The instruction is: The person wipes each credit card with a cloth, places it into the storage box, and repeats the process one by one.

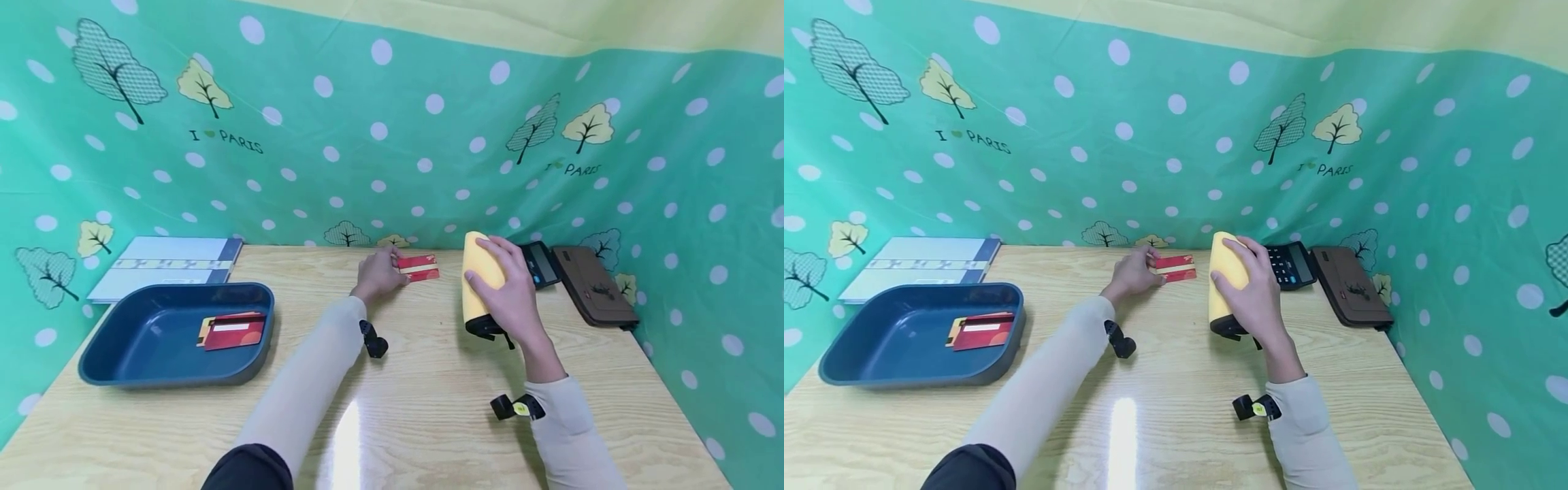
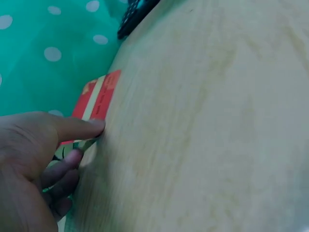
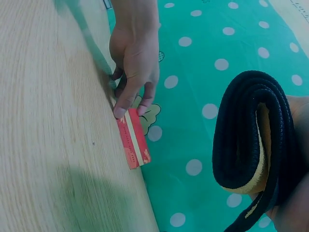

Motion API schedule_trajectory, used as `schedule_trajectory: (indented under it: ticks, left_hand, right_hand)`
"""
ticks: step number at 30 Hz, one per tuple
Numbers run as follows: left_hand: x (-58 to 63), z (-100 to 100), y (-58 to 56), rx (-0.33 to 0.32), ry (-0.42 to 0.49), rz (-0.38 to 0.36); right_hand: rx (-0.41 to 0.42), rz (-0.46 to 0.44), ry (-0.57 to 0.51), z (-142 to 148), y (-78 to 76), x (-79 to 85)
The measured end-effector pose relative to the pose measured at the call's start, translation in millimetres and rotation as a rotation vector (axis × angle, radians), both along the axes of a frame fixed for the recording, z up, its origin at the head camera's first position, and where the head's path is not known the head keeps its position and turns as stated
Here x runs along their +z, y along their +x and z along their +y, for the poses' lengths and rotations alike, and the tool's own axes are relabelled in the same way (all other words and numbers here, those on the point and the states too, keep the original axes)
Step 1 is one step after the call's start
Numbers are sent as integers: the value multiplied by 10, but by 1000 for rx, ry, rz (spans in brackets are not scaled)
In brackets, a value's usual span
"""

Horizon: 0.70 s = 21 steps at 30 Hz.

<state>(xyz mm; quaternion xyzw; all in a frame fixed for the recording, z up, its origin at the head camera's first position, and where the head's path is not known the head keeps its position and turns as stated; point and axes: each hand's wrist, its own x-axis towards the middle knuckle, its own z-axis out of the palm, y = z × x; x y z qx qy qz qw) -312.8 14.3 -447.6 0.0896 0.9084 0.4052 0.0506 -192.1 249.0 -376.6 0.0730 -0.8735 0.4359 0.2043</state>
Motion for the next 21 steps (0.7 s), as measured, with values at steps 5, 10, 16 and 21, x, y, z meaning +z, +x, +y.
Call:
schedule_trajectory:
  ticks: [5, 10, 16, 21]
  left_hand:
    - [2, -16, 57, 15, 76, 3]
    - [128, -113, 135, 34, 215, 26]
    - [444, -261, 346, 19, 362, 73]
    - [601, -465, 589, 7, 436, 101]
  right_hand:
    - [2, -5, 4, -20, 12, 8]
    - [9, -5, 20, -64, 21, 15]
    - [38, 7, 36, -140, 42, 23]
    - [70, 23, 41, -244, 76, 12]
